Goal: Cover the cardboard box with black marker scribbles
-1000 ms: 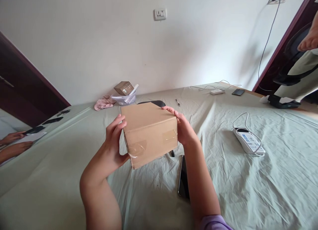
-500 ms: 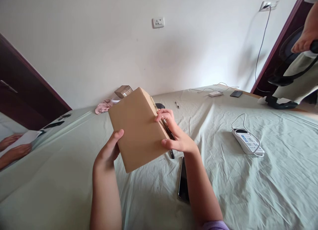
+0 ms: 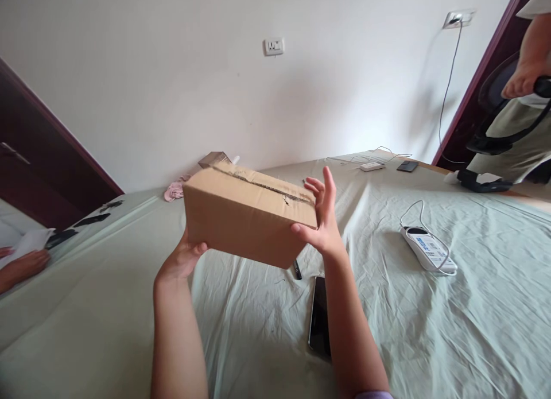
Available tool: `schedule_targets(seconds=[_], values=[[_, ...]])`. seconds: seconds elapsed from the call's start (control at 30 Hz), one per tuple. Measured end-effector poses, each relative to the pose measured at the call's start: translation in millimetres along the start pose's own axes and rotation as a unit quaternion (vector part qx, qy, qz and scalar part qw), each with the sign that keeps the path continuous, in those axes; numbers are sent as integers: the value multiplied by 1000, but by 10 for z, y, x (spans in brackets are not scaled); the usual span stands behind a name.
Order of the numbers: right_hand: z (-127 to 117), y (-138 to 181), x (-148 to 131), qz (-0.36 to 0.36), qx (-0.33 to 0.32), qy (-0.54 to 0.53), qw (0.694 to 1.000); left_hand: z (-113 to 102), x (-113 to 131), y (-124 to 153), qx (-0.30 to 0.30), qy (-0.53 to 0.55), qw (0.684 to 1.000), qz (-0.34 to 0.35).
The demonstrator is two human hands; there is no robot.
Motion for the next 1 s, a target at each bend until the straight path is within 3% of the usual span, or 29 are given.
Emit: schedule_targets(seconds=[0.1, 0.23, 0.4, 0.47, 0.57, 0.67, 0.77, 0.9, 1.0], values=[[-70, -28, -91, -36, -16, -9, 999, 79, 86, 115, -73, -88, 993, 21], [38, -30, -169, -56, -39, -44, 997, 330, 14, 190, -167, -185, 968, -25], [89, -42, -134, -32, -25, -65, 997, 398, 123, 174, -115, -244, 961, 66], [80, -27, -67, 22, -21, -87, 996, 400, 225, 210, -60, -298, 945, 122], [77, 99, 175, 192, 7, -152, 969, 507, 442, 359, 14, -384, 897, 217], [122, 329, 478, 369, 33, -208, 905, 753, 574, 533, 7, -455, 850, 265], [166, 447, 723, 440, 49, -238, 865, 916, 615, 649, -8, -490, 831, 263], [168, 344, 839, 383, 88, -260, 882, 903, 558, 633, -14, -481, 850, 214], [112, 203, 741, 295, 115, -241, 917, 788, 479, 479, -25, -368, 916, 160]])
Point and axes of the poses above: each hand's wrist, its own y-axis away from the middle knuckle, its own z-axis out of the palm, x = y × z, the point moved 8 cm from there along -y, towards the middle knuckle, and after that the axes turned 15 degrees about -z, right-handed, at the moved point
